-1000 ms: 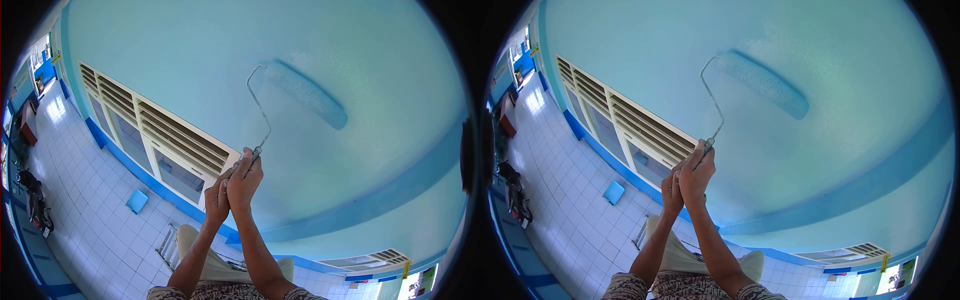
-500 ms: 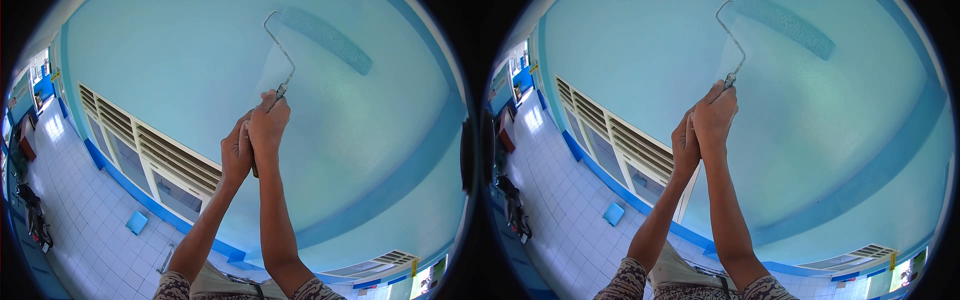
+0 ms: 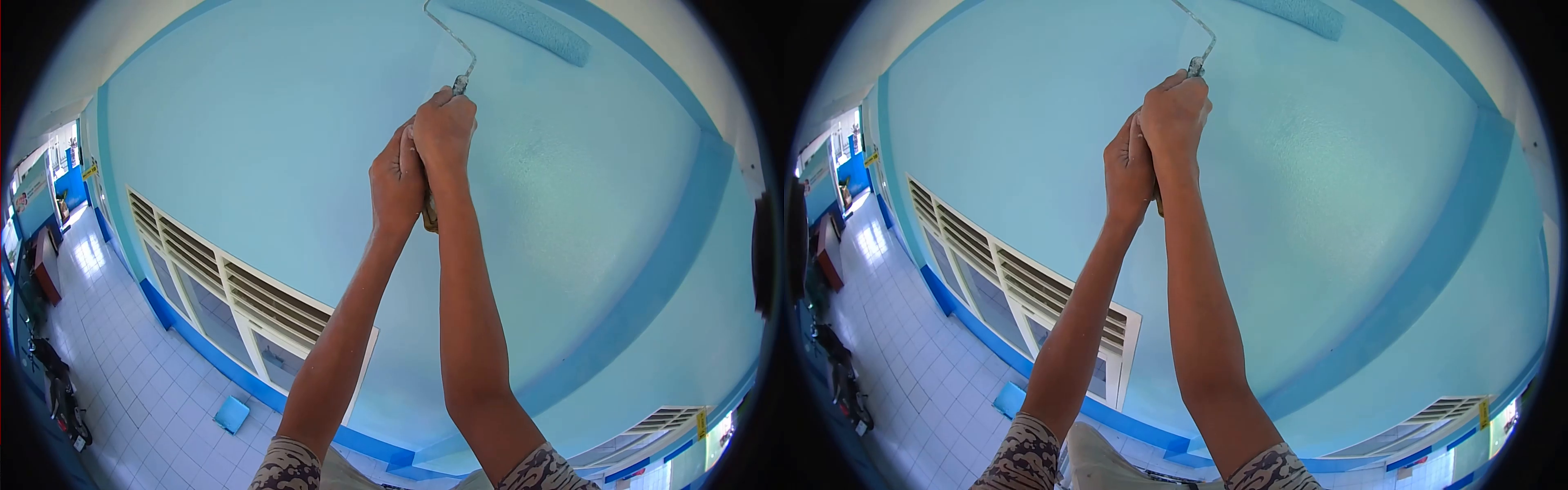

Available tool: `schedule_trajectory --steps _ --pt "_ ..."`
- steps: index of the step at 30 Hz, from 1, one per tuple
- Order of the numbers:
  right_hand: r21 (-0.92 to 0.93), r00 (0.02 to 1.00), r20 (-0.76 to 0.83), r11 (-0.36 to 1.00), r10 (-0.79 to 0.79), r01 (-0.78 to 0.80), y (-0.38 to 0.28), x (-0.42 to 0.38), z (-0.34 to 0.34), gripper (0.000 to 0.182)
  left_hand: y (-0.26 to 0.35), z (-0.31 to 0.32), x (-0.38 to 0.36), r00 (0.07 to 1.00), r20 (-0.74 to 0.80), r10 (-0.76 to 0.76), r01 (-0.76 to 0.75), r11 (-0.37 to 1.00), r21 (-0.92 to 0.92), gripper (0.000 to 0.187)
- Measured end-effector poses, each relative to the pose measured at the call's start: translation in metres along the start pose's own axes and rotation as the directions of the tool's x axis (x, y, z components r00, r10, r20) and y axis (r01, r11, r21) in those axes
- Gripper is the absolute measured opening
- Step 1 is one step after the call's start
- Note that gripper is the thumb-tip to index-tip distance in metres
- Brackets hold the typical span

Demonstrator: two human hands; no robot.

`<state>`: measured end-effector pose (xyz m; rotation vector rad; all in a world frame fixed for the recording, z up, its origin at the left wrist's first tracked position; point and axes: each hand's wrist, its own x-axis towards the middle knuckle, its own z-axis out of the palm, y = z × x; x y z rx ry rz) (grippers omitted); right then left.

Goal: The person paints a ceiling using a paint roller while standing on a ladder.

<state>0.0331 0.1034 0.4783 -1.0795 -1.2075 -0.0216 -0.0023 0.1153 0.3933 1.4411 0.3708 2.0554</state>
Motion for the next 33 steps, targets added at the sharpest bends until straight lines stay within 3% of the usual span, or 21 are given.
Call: schedule_trajectory --steps 3,5,9,11,14,17,19,22,24,25,26,28,30,32,33 --pt "-0.013 1.0 0.014 1.0 -0.006 0.006 0.009 -0.004 -0.001 0.04 -0.007 0.0 -0.008 1.0 0.004 -0.008 0.008 1.0 -0.001 0.043" --pt "-0.036 1.0 0.026 0.999 0.009 -0.008 0.03 -0.02 0.0 0.039 -0.02 -0.005 -0.031 0.996 -0.052 0.074 -0.072 0.996 0.045 0.043" --pt "-0.063 0.993 0.057 0.993 0.105 -0.102 0.069 -0.087 0.003 0.034 -0.037 -0.042 -0.095 0.981 -0.023 -0.192 0.193 0.979 0.059 0.041" --pt "-0.073 0.987 0.082 0.988 0.138 -0.132 0.087 -0.121 0.005 0.033 -0.051 -0.061 -0.127 0.971 -0.051 -0.235 0.238 0.968 0.075 0.039" --pt "-0.072 0.977 0.103 0.981 0.187 -0.18 0.111 -0.17 0.01 0.031 -0.079 -0.094 -0.174 0.971 -0.082 -0.226 0.237 0.956 0.175 0.039" --pt "-0.057 0.97 0.103 0.975 0.221 -0.216 0.131 -0.213 0.016 0.029 -0.091 -0.123 -0.212 0.955 -0.09 -0.281 0.292 0.945 0.149 0.037" --pt "-0.073 0.916 0.135 0.926 0.378 -0.371 0.14 -0.238 0.018 0.032 -0.099 -0.142 -0.237 0.943 -0.087 -0.322 0.333 0.927 0.174 0.037" --pt "-0.109 0.899 0.146 0.91 0.413 -0.4 0.164 -0.275 0.022 0.032 -0.112 -0.165 -0.272 0.913 -0.084 -0.398 0.407 0.892 0.198 0.036" --pt "-0.13 0.873 0.166 0.887 0.46 -0.443 0.174 -0.298 0.02 0.031 -0.12 -0.176 -0.296 0.926 -0.095 -0.365 0.377 0.896 0.235 0.036" --pt "-0.147 0.851 0.173 0.868 0.495 -0.475 0.179 -0.309 0.019 0.031 -0.117 -0.181 -0.308 0.884 -0.104 -0.455 0.466 0.855 0.228 0.036" --pt "-0.156 0.845 0.182 0.863 0.503 -0.48 0.187 -0.322 0.019 0.031 -0.119 -0.186 -0.32 0.878 -0.115 -0.464 0.478 0.848 0.228 0.036" --pt "-0.132 0.932 0.104 0.933 0.348 -0.334 0.205 -0.348 0.021 0.025 -0.13 -0.195 -0.346 0.872 -0.166 -0.461 0.49 0.834 0.253 0.034" --pt "-0.142 0.909 0.114 0.912 0.402 -0.385 0.214 -0.369 0.017 0.025 -0.133 -0.203 -0.369 0.861 -0.181 -0.474 0.507 0.82 0.264 0.034" --pt "-0.207 0.803 0.179 0.82 0.568 -0.533 0.217 -0.386 0.012 0.028 -0.132 -0.211 -0.388 0.855 -0.192 -0.482 0.519 0.809 0.277 0.034" --pt "-0.195 0.845 0.158 0.855 0.512 -0.481 0.23 -0.402 0.013 0.028 -0.131 -0.216 -0.396 0.845 -0.2 -0.497 0.535 0.789 0.301 0.034"
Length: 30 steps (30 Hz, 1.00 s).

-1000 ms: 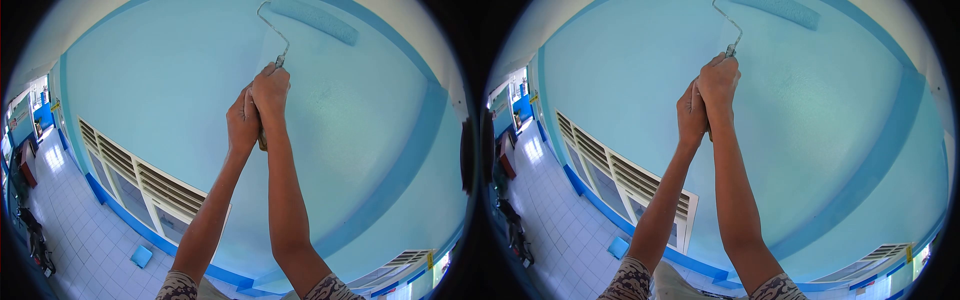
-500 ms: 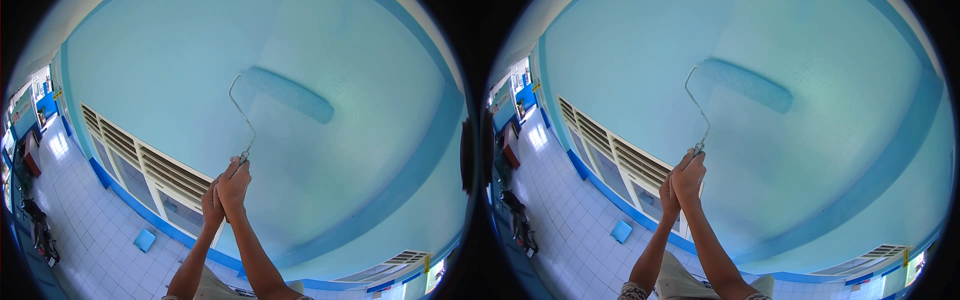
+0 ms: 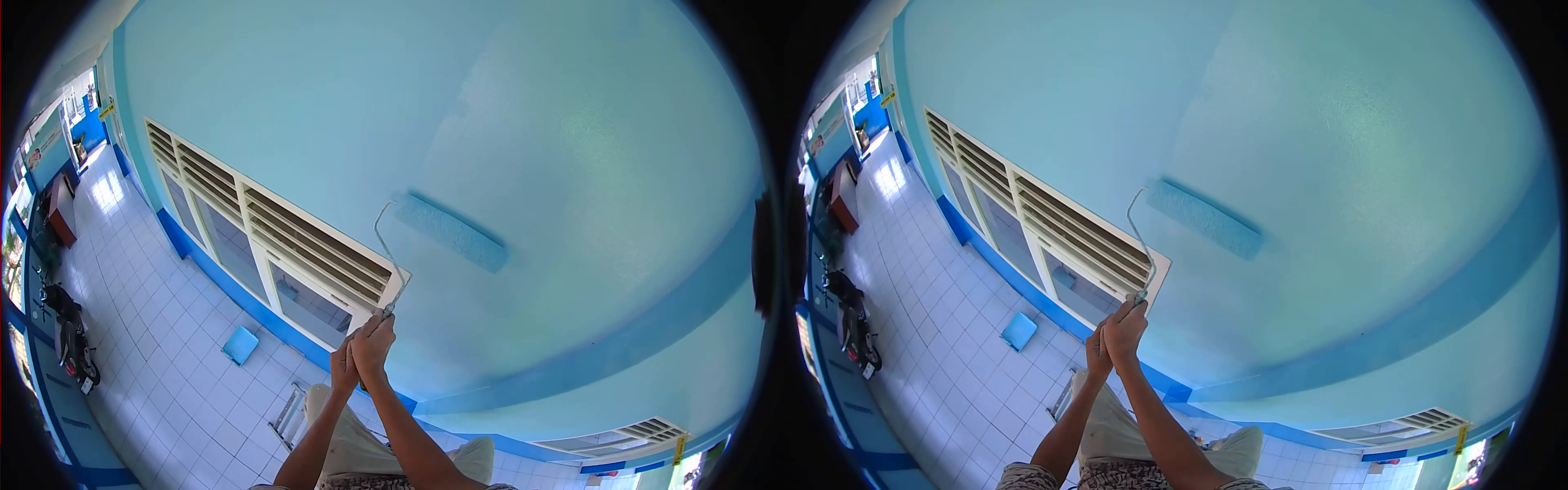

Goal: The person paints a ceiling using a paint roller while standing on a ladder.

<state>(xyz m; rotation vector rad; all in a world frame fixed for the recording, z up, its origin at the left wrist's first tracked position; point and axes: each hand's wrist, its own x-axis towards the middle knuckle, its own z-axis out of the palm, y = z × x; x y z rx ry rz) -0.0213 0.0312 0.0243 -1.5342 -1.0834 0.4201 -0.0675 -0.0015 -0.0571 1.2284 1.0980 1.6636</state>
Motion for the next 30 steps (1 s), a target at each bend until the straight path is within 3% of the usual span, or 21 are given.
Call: schedule_trajectory --steps 3,7,9,13,20,23,30 --pt "-0.013 0.994 0.038 0.994 0.105 -0.105 0.019 -0.018 0.004 0.028 -0.019 -0.013 -0.018 0.999 0.004 -0.051 0.051 0.998 0.024 0.034" --pt "-0.03 0.998 0.0 0.998 0.059 -0.059 0.048 -0.038 0.011 0.027 -0.034 -0.025 -0.04 0.991 0.015 -0.129 0.129 0.99 0.054 0.034" --pt "-0.073 0.981 0.034 0.979 0.191 -0.188 0.058 -0.044 0.013 0.028 -0.038 -0.029 -0.048 0.986 0.018 -0.165 0.164 0.984 0.065 0.034" --pt "-0.125 0.97 0.038 0.964 0.241 -0.235 0.071 -0.057 0.014 0.032 -0.038 -0.035 -0.061 0.966 -0.01 -0.257 0.256 0.955 0.147 0.035" --pt "-0.02 0.973 0.047 0.974 0.225 -0.225 0.047 -0.052 0.01 0.03 -0.013 -0.035 -0.048 0.987 -0.012 -0.157 0.157 0.975 0.156 0.036" --pt "0.031 0.986 0.034 0.986 0.163 -0.164 0.022 -0.035 0.009 0.028 -0.002 -0.029 -0.028 0.999 -0.028 -0.035 0.039 0.99 0.136 0.034" --pt "0.087 1.0 -0.009 0.996 0.021 -0.02 -0.076 0.018 -0.002 0.027 0.07 -0.01 0.039 0.996 0.026 0.083 -0.084 0.996 0.024 0.036"
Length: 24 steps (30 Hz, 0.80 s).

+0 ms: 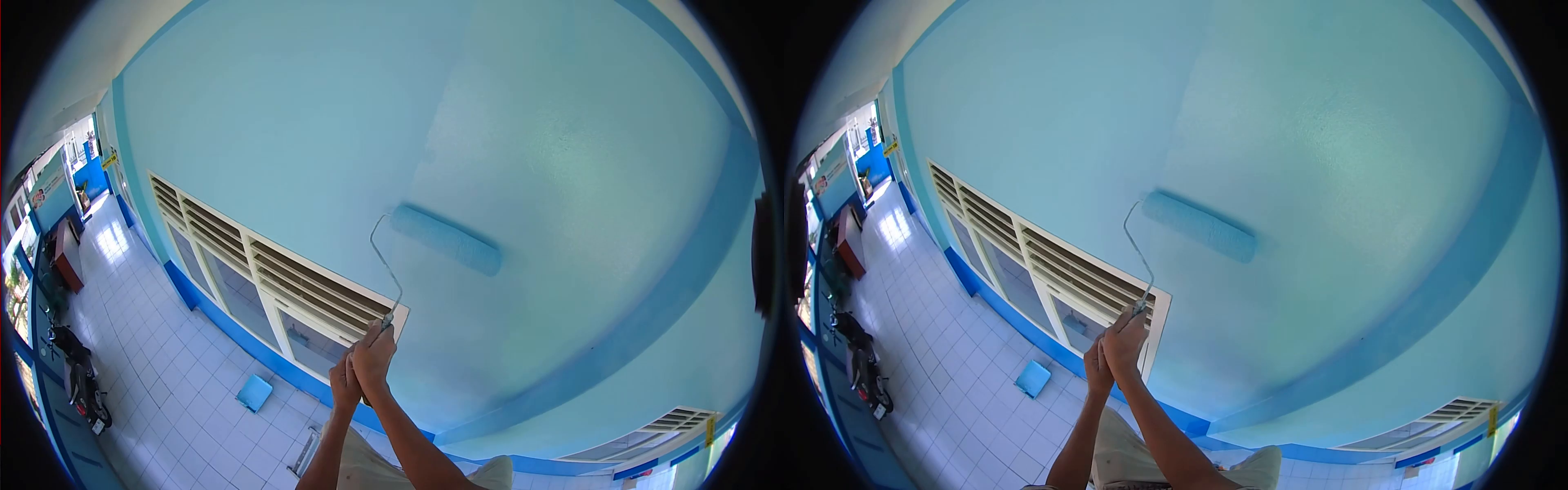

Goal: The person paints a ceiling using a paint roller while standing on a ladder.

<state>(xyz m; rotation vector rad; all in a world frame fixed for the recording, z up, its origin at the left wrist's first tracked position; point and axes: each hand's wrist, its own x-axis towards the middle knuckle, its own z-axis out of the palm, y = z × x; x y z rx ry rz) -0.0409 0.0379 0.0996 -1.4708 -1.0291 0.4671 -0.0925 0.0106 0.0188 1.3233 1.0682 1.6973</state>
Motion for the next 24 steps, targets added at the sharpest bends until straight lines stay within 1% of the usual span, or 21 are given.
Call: schedule_trajectory --steps 1,2,3,5,6,7,9,11,13,15,17,21,22,24 --pt "0.003 1.0 -0.002 1.0 -0.004 0.004 -0.01 0.008 0.0 0.027 0.01 0.004 0.009 1.0 0.02 0.022 -0.021 0.999 -0.03 0.038" --pt "-0.013 0.998 -0.024 0.998 -0.054 0.054 -0.017 0.015 0.001 0.027 0.009 0.01 0.02 0.991 -0.032 0.132 -0.133 0.991 -0.022 0.036" --pt "-0.031 0.993 -0.045 0.994 -0.105 0.104 -0.031 0.023 -0.001 0.028 0.017 0.015 0.028 0.99 -0.031 0.137 -0.138 0.99 -0.024 0.036" --pt "-0.051 0.996 -0.032 0.995 -0.087 0.085 -0.057 0.037 -0.007 0.029 0.036 0.025 0.045 0.989 -0.04 0.139 -0.143 0.984 -0.102 0.037" --pt "-0.034 0.991 -0.046 0.992 -0.122 0.121 -0.066 0.045 -0.009 0.03 0.054 0.029 0.051 0.996 0.0 0.084 -0.084 0.992 -0.098 0.039" --pt "-0.018 0.986 -0.061 0.988 -0.157 0.156 -0.076 0.053 -0.013 0.031 0.062 0.038 0.058 0.996 0.003 0.091 -0.09 0.991 -0.102 0.039" --pt "0.005 0.982 -0.054 0.983 -0.18 0.181 -0.103 0.066 -0.024 0.032 0.078 0.056 0.071 0.983 -0.066 0.174 -0.183 0.966 -0.184 0.039" --pt "-0.043 0.977 -0.015 0.976 -0.213 0.212 -0.129 0.08 -0.034 0.031 0.103 0.067 0.086 0.979 -0.043 0.2 -0.205 0.954 -0.217 0.038" --pt "-0.036 0.973 -0.006 0.973 -0.23 0.229 -0.154 0.095 -0.04 0.032 0.131 0.076 0.102 0.977 -0.032 0.21 -0.211 0.942 -0.26 0.037" --pt "-0.022 0.951 -0.038 0.952 -0.307 0.306 -0.173 0.111 -0.041 0.033 0.151 0.083 0.121 0.968 -0.035 0.248 -0.249 0.935 -0.252 0.037" --pt "-0.004 0.948 -0.033 0.949 -0.316 0.316 -0.199 0.123 -0.045 0.034 0.166 0.089 0.141 0.964 -0.012 0.264 -0.256 0.92 -0.298 0.038" --pt "0.013 0.927 -0.043 0.927 -0.374 0.375 -0.237 0.15 -0.047 0.034 0.2 0.103 0.175 0.941 -0.009 0.338 -0.32 0.884 -0.341 0.038" --pt "0.014 0.918 -0.044 0.919 -0.393 0.394 -0.246 0.155 -0.048 0.033 0.207 0.108 0.184 0.926 -0.041 0.376 -0.366 0.866 -0.339 0.039" --pt "0.019 0.912 -0.045 0.912 -0.408 0.409 -0.263 0.165 -0.052 0.033 0.221 0.114 0.197 0.917 -0.041 0.397 -0.388 0.862 -0.326 0.04"
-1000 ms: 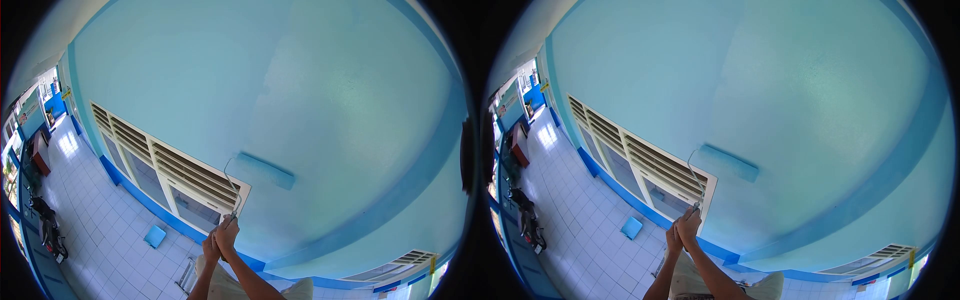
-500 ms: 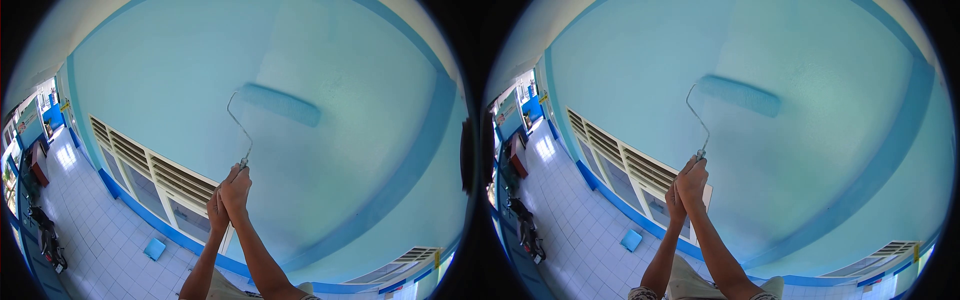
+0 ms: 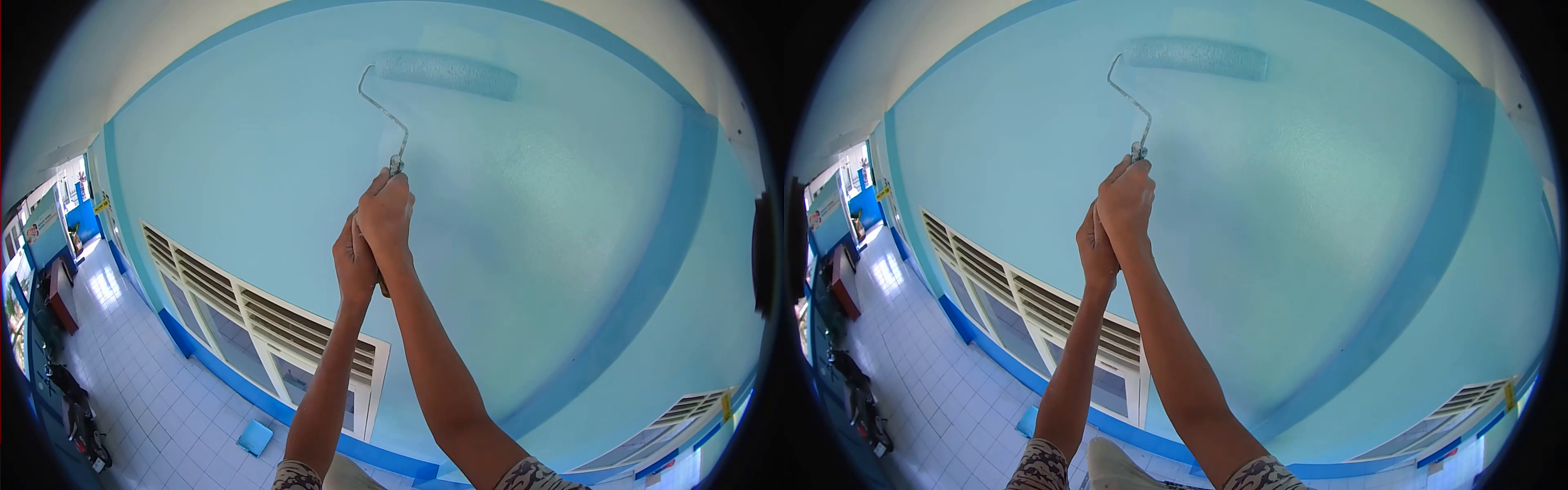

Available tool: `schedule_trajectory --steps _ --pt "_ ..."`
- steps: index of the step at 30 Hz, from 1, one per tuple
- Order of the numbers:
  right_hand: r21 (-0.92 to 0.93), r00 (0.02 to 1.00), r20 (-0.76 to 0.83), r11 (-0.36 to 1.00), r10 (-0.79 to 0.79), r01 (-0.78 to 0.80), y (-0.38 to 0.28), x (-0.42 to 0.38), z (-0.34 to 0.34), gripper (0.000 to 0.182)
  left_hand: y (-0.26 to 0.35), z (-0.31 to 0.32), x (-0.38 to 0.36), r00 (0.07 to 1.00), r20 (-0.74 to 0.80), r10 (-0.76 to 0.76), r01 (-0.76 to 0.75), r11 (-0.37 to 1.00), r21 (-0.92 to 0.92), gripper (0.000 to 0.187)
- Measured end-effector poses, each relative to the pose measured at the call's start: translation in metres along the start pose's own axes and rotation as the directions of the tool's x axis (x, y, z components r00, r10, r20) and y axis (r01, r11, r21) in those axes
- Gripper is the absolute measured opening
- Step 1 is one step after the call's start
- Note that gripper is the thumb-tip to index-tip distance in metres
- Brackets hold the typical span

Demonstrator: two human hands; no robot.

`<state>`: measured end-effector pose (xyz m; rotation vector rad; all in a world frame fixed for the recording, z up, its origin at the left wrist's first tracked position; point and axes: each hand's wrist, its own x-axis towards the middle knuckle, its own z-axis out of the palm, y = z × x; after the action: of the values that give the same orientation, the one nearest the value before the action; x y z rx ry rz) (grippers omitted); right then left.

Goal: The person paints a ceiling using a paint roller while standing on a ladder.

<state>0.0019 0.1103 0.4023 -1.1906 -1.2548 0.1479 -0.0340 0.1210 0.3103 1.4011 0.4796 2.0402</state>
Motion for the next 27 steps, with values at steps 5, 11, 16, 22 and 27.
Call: schedule_trajectory --steps 5,11,16,22,27 --pt "-0.039 0.997 -0.022 0.997 -0.071 0.07 -0.017 0.037 -0.001 0.032 0.016 0.02 0.034 0.999 0.017 0.029 -0.028 0.999 -0.016 0.042" --pt "0.023 1.0 0.023 1.0 -0.01 0.01 -0.008 0.023 0.001 0.033 0.0 0.012 0.022 1.0 -0.005 0.017 -0.017 0.999 -0.041 0.041" --pt "-0.028 0.999 -0.015 0.999 0.033 -0.033 0.059 -0.041 0.022 0.03 -0.053 -0.037 -0.045 0.995 0.027 -0.097 0.095 0.993 0.068 0.039" --pt "-0.045 0.991 -0.009 0.99 0.135 -0.135 0.134 -0.118 0.043 0.029 -0.107 -0.089 -0.132 0.992 0.002 -0.129 0.127 0.977 0.173 0.034" --pt "-0.083 0.979 -0.01 0.976 0.203 -0.203 0.172 -0.18 0.047 0.029 -0.12 -0.122 -0.199 0.961 -0.04 -0.272 0.274 0.934 0.231 0.031"
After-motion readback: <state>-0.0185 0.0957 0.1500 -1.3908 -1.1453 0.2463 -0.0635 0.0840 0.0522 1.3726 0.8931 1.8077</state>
